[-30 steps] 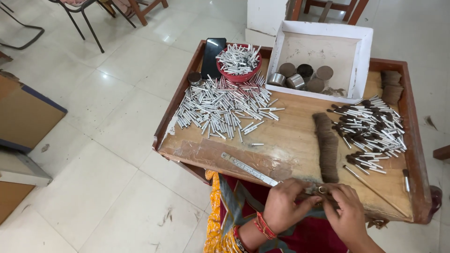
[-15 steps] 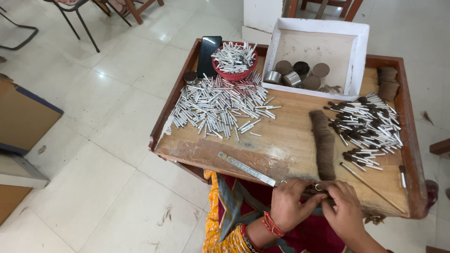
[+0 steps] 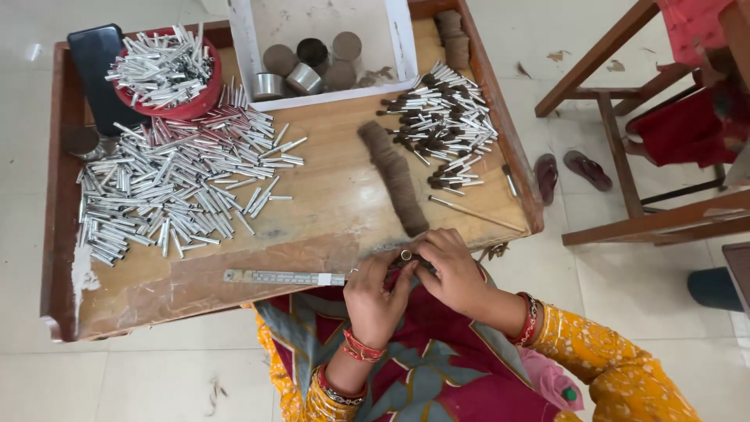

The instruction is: The recorder is assembling small industrial brushes by inserting bristles into metal ferrules/tubes at a workbench.

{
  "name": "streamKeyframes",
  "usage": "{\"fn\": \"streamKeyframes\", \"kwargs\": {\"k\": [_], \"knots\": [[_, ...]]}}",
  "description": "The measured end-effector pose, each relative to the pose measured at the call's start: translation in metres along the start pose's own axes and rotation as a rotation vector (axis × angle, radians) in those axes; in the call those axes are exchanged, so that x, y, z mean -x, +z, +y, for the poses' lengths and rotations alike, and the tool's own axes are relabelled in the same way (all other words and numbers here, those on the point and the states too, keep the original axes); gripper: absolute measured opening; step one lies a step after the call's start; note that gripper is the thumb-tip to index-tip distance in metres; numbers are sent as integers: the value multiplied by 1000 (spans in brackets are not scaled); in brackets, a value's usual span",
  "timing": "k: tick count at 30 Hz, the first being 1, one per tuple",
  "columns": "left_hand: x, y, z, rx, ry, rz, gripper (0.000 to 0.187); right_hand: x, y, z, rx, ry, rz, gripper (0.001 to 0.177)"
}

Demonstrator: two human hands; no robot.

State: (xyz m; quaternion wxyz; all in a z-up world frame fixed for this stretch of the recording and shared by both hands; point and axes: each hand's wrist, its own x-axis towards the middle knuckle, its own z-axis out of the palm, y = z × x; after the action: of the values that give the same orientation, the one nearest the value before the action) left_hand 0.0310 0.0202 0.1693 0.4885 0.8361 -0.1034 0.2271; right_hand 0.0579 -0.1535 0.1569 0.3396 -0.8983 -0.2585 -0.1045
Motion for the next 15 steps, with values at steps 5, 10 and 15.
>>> {"fn": "streamKeyframes", "kwargs": {"k": [5, 10, 15], "knots": [[6, 6, -9, -32, 30, 17, 21, -9, -19, -2, -33, 10, -125, 34], [7, 8, -14, -33, 38, 5, 24, -19, -39, -11, -267, 70, -179, 41], [8, 8, -13, -50, 45, 8, 27, -20, -28, -9, -359, 142, -106, 34]]}}
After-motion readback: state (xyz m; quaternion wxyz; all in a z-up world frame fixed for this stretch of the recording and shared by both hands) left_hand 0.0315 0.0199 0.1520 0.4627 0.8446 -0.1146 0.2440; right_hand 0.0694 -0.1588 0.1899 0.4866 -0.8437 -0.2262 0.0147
